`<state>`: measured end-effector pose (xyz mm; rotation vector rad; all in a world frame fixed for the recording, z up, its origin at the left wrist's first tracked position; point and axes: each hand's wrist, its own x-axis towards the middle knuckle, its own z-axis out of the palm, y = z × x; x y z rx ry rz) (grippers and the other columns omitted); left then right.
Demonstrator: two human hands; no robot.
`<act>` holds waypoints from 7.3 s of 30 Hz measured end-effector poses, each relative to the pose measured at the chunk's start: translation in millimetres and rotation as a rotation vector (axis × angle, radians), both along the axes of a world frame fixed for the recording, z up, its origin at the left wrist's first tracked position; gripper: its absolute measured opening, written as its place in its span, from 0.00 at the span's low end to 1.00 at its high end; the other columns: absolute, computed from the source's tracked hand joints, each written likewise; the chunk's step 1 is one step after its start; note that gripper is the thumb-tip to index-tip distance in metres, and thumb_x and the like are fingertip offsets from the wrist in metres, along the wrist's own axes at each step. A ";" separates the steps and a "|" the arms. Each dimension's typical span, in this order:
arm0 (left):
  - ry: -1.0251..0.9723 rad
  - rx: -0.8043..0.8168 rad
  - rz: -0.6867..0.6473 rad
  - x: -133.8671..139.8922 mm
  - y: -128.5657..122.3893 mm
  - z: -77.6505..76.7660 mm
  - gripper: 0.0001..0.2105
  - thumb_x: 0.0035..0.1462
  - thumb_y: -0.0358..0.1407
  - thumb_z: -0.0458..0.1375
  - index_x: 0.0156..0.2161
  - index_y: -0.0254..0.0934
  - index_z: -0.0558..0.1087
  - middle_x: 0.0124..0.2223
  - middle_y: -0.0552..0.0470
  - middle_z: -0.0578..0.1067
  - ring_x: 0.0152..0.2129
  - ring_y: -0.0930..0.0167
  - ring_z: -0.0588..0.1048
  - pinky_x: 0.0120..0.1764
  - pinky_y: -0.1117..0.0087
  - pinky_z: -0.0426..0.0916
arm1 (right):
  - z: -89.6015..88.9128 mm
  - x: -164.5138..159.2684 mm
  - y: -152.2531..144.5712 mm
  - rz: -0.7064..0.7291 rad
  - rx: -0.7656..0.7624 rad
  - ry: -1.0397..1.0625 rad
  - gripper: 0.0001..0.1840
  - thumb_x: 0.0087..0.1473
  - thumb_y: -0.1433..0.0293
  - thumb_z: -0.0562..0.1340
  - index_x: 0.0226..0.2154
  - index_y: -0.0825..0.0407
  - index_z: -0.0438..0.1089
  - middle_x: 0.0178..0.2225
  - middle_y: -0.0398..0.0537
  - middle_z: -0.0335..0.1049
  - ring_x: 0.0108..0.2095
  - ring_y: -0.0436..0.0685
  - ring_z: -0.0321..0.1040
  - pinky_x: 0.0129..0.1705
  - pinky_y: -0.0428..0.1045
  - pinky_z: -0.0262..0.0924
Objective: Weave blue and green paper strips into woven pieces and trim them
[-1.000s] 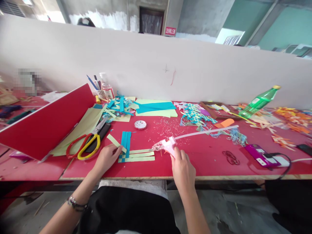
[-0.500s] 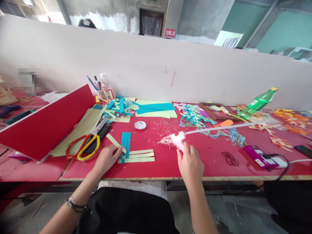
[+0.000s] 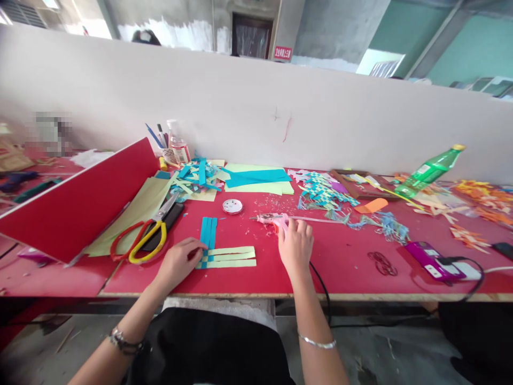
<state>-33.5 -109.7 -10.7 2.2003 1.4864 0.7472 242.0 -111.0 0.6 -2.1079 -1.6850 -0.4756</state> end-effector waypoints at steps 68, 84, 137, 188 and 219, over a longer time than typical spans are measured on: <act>0.433 0.237 -0.046 3.0 -16.2 -1.5 0.14 0.56 0.34 0.45 0.47 0.40 0.65 0.40 0.50 0.73 0.34 0.70 0.73 0.27 0.75 0.64 | -19.8 -72.0 -53.2 0.256 0.034 0.037 0.21 0.55 0.63 0.49 0.49 0.52 0.61 0.48 0.56 0.61 0.47 0.61 0.57 0.48 0.59 0.40; 0.193 0.235 -0.143 -6.8 -13.9 -9.2 0.20 0.53 0.36 0.52 0.51 0.37 0.59 0.45 0.45 0.68 0.43 0.65 0.66 0.44 0.63 0.64 | -10.6 -89.6 -59.2 0.613 -0.192 0.131 0.28 0.57 0.67 0.46 0.59 0.52 0.40 0.42 0.52 0.68 0.43 0.58 0.58 0.43 0.54 0.48; 0.293 0.052 -0.573 42.1 129.1 18.8 0.12 0.51 0.28 0.46 0.38 0.36 0.68 0.40 0.48 0.69 0.36 0.70 0.68 0.39 0.72 0.62 | -37.9 21.7 4.1 -0.013 0.057 0.312 0.18 0.53 0.68 0.45 0.41 0.59 0.61 0.36 0.60 0.65 0.39 0.62 0.60 0.40 0.54 0.55; 0.602 0.182 0.058 -27.4 2.5 26.6 0.13 0.55 0.39 0.46 0.30 0.37 0.71 0.30 0.50 0.72 0.25 0.70 0.72 0.28 0.71 0.60 | 3.9 -62.9 35.9 0.510 -0.156 0.117 0.27 0.49 0.55 0.55 0.47 0.55 0.60 0.40 0.55 0.67 0.39 0.59 0.66 0.31 0.49 0.62; 0.588 0.166 -0.008 -36.1 -0.4 20.5 0.11 0.54 0.35 0.46 0.36 0.39 0.71 0.34 0.49 0.72 0.30 0.67 0.72 0.32 0.69 0.63 | 3.2 -65.9 34.5 0.571 -0.274 0.009 0.20 0.55 0.64 0.50 0.50 0.54 0.56 0.40 0.54 0.65 0.37 0.57 0.66 0.29 0.47 0.61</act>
